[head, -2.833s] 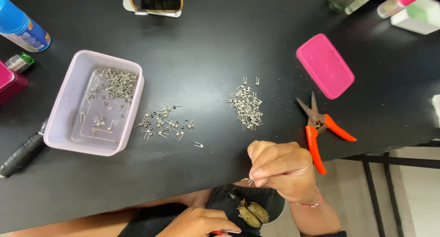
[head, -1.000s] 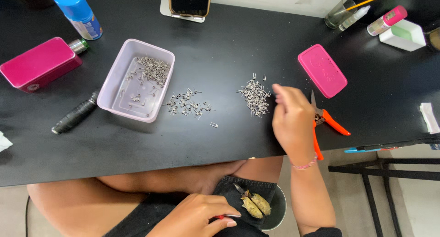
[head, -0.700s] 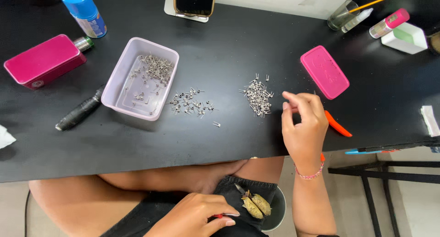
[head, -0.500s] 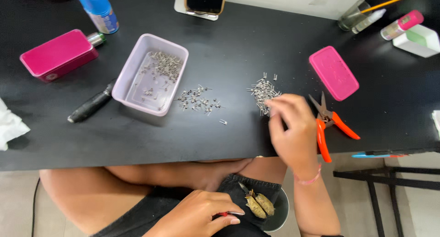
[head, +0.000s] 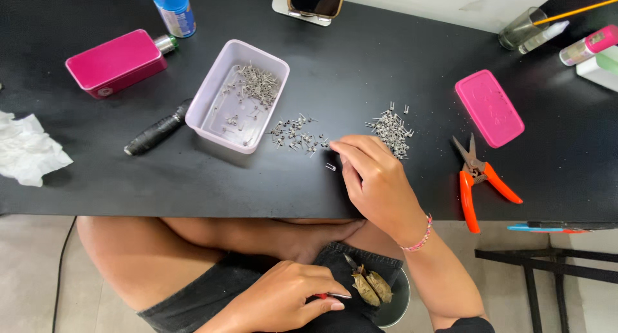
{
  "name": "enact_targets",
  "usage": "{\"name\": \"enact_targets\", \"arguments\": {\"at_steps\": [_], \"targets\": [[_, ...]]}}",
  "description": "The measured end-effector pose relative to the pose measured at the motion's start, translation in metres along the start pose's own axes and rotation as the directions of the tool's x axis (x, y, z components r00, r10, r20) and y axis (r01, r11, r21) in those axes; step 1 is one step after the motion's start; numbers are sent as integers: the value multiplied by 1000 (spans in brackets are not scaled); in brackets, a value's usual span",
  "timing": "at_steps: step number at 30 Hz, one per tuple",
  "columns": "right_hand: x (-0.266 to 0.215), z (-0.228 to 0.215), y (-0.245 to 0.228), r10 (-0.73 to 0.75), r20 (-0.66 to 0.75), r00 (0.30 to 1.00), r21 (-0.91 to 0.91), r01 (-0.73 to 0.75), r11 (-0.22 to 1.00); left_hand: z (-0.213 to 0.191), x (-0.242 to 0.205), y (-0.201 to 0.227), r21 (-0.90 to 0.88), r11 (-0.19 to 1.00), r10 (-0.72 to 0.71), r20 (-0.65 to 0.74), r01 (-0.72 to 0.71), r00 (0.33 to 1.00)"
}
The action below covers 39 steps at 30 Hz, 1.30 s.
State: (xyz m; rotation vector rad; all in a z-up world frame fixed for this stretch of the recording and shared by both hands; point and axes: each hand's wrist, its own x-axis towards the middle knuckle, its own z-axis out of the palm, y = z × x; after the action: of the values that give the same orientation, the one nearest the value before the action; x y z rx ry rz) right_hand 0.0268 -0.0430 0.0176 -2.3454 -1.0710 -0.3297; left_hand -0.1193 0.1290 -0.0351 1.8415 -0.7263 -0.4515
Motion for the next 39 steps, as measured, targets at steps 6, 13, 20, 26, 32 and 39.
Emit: {"name": "enact_targets", "arguments": {"at_steps": [6,13,20,26,32,39], "targets": [[-8,2,-9,30,18,999,-12,-30,999,5,-3,-11,17,997,79,-18,-79,997],[-12,6,-1,-41,0,999,-50,41,998,4,2,-3,31,999,18,6,-18,1000],[-19,-12,20,23,-152,988,-368,-78,927,6,-3,-9,34,999,37,-21,-37,999],[2,2,6,-70,-15,997,-115,68,991,6,1,-4,69,997,17,2,-17,1000],[13,7,8,-79,20,997,-130,81,988,6,-4,-9,50,998,37,-31,-36,999],[-4,3,13,-46,-5,999,-82,46,996,3,-6,-7,45,998,34,-40,-32,999]]}}
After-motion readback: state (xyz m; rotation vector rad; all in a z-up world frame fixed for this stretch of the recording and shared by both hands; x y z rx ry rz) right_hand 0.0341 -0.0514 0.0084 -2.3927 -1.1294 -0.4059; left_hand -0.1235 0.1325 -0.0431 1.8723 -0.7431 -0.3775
